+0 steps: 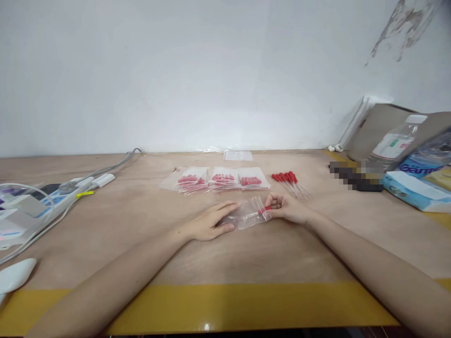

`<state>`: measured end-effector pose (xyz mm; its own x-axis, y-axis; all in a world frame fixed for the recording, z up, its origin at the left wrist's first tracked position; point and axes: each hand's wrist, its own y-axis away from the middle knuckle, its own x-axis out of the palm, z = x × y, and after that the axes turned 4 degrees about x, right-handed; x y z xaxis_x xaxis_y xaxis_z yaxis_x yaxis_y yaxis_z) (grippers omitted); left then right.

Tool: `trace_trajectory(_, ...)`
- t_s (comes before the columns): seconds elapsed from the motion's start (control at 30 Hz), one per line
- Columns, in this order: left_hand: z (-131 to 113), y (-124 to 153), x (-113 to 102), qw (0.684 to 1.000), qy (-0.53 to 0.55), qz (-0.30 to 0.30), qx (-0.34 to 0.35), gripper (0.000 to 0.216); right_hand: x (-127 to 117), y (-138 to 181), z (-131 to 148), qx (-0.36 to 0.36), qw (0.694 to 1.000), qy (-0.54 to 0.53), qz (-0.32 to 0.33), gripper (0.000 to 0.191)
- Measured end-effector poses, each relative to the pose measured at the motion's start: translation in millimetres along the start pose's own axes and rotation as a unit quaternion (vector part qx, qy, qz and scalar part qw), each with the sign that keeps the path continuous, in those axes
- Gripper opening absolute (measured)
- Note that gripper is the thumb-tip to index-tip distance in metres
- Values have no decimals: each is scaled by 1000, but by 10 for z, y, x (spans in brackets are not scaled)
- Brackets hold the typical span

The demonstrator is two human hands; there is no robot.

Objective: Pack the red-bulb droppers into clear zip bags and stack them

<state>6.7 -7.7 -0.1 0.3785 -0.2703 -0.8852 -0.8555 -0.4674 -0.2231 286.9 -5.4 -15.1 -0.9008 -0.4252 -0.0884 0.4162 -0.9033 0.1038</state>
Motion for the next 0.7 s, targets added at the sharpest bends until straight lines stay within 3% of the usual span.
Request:
trace_trajectory(0.13, 7, 7, 14, 999, 23, -25, 28, 38, -82, -28, -31, 24, 996, 47, -71, 33)
trace_trajectory(0.2, 10, 6, 20, 998, 25, -34, 37, 36, -69, -27, -12, 22, 991, 105, -78, 34)
trace_trajectory(0.37, 8, 3, 15, 999, 30, -31, 33, 35, -35, 42, 102, -85, 968, 232, 43, 39)
trace_trajectory(0.43, 3, 3, 8, 999, 33, -27, 31, 34, -89, 68, 127, -82, 959, 263, 61, 37)
trace_trajectory(0.47, 0, 3, 5, 999, 34, -25, 30, 34, -135, 74, 127, -70, 956, 282, 28, 36)
trace_trajectory(0.53, -4, 2, 1, 999, 35, -24, 27, 33, -256, 72, 110, -55, 927, 347, -130, 31)
trace_trajectory(0.6, -6, 0, 2, 999, 35, -24, 24, 33, -397, 56, 78, -38, 842, 430, -324, 26)
trace_trajectory(0.63, -7, -1, 3, 999, 36, -23, 24, 33, -467, 44, 61, -19, 795, 463, -392, 25)
trace_trajectory(0.7, -8, -1, 6, 999, 36, -23, 23, 33, -590, 16, 29, 38, 743, 496, -448, 32)
